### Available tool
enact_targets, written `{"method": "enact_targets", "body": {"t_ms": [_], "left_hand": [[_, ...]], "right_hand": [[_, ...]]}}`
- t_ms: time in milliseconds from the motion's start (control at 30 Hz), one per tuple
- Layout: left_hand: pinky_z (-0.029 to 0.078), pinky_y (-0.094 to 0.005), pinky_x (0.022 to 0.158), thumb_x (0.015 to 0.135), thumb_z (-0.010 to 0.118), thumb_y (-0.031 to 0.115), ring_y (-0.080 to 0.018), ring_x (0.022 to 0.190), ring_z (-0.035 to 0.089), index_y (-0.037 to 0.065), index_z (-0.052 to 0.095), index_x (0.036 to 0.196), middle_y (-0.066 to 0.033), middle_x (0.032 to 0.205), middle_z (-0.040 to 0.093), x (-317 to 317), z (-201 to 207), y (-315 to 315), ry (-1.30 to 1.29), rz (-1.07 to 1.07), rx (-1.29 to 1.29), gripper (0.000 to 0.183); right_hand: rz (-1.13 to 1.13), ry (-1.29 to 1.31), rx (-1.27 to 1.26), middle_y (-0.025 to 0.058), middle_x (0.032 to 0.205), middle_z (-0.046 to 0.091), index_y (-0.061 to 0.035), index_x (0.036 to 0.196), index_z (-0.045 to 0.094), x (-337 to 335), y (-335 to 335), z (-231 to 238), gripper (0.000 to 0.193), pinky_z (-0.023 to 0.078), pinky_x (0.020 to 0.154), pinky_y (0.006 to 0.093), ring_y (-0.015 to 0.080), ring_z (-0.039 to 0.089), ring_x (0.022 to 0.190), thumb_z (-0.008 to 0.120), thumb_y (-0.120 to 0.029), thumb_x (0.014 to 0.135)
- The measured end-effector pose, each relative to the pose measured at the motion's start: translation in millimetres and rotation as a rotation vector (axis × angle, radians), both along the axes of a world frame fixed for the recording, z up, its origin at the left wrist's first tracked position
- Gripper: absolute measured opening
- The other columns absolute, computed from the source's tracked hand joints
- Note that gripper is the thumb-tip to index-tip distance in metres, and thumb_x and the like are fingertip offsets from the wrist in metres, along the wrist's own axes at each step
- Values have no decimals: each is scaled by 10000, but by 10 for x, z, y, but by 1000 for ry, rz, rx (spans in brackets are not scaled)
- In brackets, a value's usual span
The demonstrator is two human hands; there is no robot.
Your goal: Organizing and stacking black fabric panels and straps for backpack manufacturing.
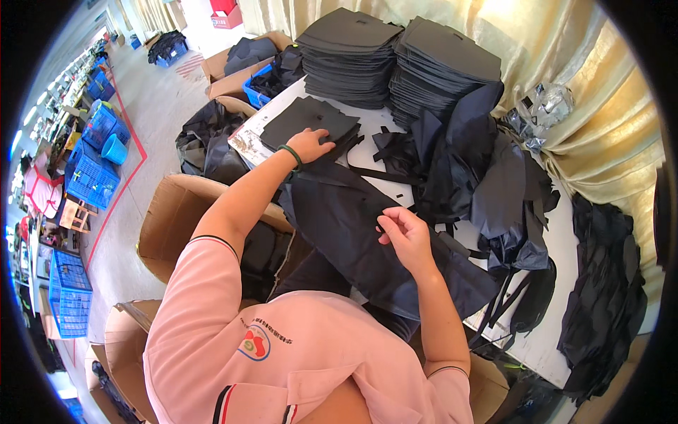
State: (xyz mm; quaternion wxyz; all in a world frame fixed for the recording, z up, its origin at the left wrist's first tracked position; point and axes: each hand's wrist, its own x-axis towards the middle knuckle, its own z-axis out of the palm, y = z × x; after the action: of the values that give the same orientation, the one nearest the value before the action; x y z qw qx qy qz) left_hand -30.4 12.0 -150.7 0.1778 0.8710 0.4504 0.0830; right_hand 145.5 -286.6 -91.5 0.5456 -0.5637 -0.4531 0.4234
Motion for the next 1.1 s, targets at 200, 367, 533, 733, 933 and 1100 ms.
{"method": "enact_targets", "body": {"t_ms": [200,367,533,733,933,1100], "left_hand": [[501,-473,734,882,521,138,-403,820,645,63,619,1165,-256,873,655,-99,723,-408,-494,21,215,309],[448,-267,613,933,531,92,-89,659,519,-50,586,1175,-92,712,598,-173,1599,-1338,-740,-226,-127,286],[438,-254,584,924,536,75,-73,630,492,-36,584,1193,-77,694,572,-202,1697,-1632,-607,-304,-177,294],[453,-259,607,903,531,42,-115,606,512,-11,596,1204,-95,716,603,-161,1667,-1663,-582,-496,-128,313],[472,-269,644,893,541,40,-129,662,559,-3,605,1206,-108,775,632,-164,1635,-1664,-609,-546,-219,322],[489,-288,751,892,609,93,-149,845,612,13,603,1231,-124,1041,660,-170,1615,-1584,-571,-842,-378,348]], "right_hand": [[-230,-67,184,-31,721,577,-1,891,635,117,39,-105,38,401,530,171,10,506,605,650,-36,897],[-387,-187,338,-59,708,543,-28,880,609,263,251,-64,39,366,500,164,-12,469,581,628,-31,914],[-450,-129,343,-8,734,572,4,826,626,213,282,-21,51,342,498,201,19,428,545,674,-10,837],[-425,-117,280,-5,760,579,-2,830,636,251,143,-99,51,343,503,204,24,426,542,680,-25,839],[-338,-116,299,-4,774,578,1,835,639,322,37,-159,52,350,517,198,19,442,574,686,-22,840],[-271,28,295,-11,808,574,-1,880,647,316,-53,-147,28,385,562,191,29,484,618,660,-10,857]]}}
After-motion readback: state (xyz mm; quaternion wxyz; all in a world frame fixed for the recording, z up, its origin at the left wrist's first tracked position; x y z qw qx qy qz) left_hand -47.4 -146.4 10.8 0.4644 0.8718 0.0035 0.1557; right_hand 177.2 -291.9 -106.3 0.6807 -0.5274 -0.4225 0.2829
